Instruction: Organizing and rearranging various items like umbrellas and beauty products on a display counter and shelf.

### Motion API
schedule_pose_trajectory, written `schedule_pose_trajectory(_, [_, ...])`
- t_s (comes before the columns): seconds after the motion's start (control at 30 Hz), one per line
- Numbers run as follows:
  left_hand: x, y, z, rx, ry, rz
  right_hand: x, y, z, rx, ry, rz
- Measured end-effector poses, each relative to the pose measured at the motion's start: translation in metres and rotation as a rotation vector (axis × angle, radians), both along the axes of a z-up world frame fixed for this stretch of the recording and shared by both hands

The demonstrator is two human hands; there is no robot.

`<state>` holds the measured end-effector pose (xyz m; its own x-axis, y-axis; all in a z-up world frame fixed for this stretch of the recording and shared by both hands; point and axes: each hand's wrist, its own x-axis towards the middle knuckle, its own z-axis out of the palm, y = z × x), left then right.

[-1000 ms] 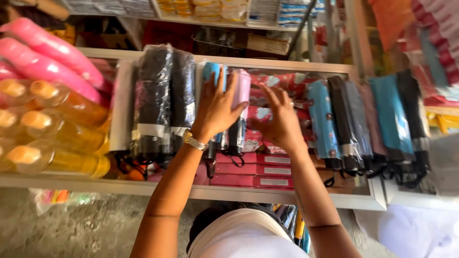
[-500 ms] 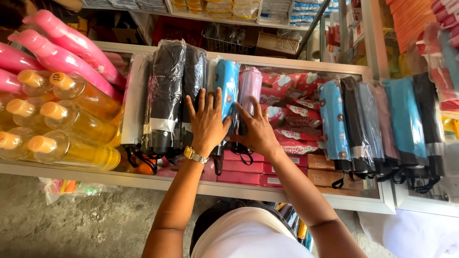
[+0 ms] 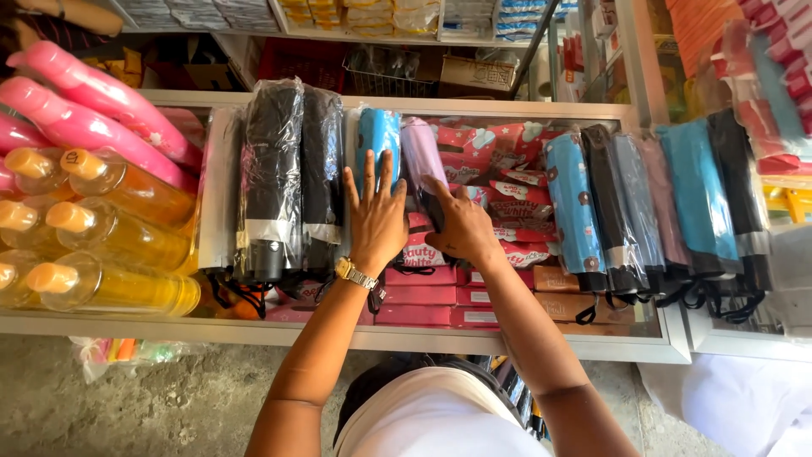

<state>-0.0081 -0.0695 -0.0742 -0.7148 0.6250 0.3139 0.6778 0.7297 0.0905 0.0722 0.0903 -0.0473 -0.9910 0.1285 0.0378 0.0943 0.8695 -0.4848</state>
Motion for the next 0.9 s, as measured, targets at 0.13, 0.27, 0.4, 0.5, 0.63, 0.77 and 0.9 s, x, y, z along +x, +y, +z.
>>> schedule_pose_trajectory(0.13, [0.002,0.024,0.003,0.010,-0.033,-0.033,-0.003,0.024,-0.020,0.007,0.006,-0.046])
schedule_pose_trajectory(0.27, [0.006,0.053,0.024,0.107,-0.248,-0.154,0.015,0.070,-0.034,-0.431,0.089,0.031])
schedule_pose_trajectory(0.4, [0.003,0.105,0.010,0.287,-0.429,-0.391,0.071,0.098,0.003,-0.827,0.144,-0.065])
schedule_pose_trajectory(0.5, [0.018,0.156,0.013,0.409,-0.329,-0.616,0.119,0.109,0.036,-0.661,0.337,-0.139])
schedule_pose_trajectory(0.63, [0.050,0.227,0.021,0.439,-0.335,-0.789,0.166,0.125,0.054,-0.489,0.497,-0.337])
schedule_pose_trajectory(0.77, [0.076,0.280,0.010,0.358,-0.273,-0.917,0.184,0.151,0.038,-0.249,0.596,-0.666])
schedule_pose_trajectory(0.9, [0.086,0.321,-0.045,0.190,-0.091,-0.883,0.186,0.163,0.002,-0.070,0.731,-0.724])
